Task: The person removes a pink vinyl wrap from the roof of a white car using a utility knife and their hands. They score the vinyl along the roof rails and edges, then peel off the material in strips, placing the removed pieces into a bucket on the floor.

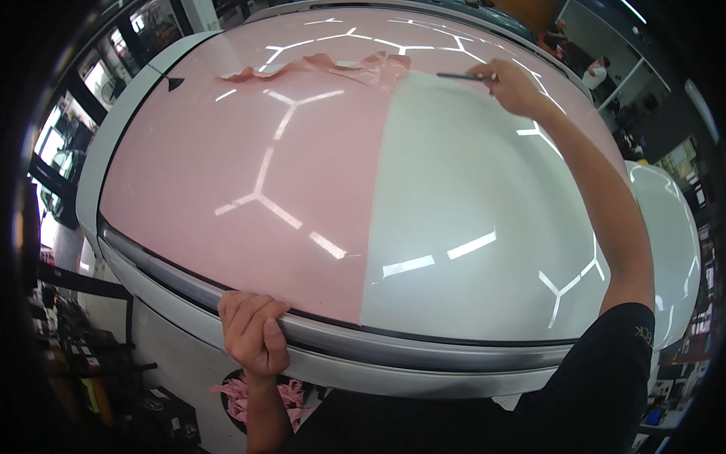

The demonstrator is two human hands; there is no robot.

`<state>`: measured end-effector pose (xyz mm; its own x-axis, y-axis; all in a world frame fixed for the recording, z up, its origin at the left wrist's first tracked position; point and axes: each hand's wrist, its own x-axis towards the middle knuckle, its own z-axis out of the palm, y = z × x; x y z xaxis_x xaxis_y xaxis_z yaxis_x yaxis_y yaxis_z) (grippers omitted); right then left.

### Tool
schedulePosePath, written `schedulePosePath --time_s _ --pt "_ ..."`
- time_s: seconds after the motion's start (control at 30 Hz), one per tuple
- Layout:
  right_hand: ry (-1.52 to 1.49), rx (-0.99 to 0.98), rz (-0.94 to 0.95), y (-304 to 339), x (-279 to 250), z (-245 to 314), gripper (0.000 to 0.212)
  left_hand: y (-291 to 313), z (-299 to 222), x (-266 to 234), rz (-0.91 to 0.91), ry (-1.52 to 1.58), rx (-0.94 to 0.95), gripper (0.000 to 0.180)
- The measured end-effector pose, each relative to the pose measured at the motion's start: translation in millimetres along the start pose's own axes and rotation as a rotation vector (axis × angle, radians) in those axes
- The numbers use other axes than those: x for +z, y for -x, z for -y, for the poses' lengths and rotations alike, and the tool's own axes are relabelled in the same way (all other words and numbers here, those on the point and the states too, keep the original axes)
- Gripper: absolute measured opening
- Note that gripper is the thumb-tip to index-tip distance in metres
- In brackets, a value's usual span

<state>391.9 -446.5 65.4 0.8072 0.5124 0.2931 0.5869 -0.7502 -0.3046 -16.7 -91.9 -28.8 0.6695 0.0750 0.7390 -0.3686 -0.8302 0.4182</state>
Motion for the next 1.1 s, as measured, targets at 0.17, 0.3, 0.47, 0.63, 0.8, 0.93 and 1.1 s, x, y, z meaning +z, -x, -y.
schedulePosePath --time_s 0.17,0.3,0.47,0.63,0.8,0.93,1.1 --pt "0.052 0.051 -0.105 44.5 39.2 -23.1 0.031 1.9 -0.1 -0.2 0.031 -0.017 -0.01 0.026" --pt "0.207 0.004 -0.292 46.6 47.4 -21.1 0.032 -2.9 -1.9 -2.1 0.077 -0.016 -0.009 0.024" --pt "-0.116 -0.02 -0.259 -23.3 64.3 33.6 0.041 -48.2 -7.3 -34.6 0.454 -0.031 -0.225 0.013" --pt "-0.197 0.309 -0.161 -92.5 88.7 53.6 0.065 -178.6 45.0 41.2 0.412 0.012 0.086 0.021" --pt "-0.224 0.294 -0.183 -94.2 100.4 86.4 0.036 -291.7 140.1 185.6 0.272 -0.149 0.114 0.057" --pt "-0.289 0.09 -0.321 -57.1 94.3 122.9 0.023 -307.4 164.2 248.9 0.332 -0.063 0.061 0.062" --pt "-0.176 -0.218 -0.267 2.5 101.3 149.5 0.015 -300.5 157.8 264.1 0.392 -0.158 -0.061 0.058"
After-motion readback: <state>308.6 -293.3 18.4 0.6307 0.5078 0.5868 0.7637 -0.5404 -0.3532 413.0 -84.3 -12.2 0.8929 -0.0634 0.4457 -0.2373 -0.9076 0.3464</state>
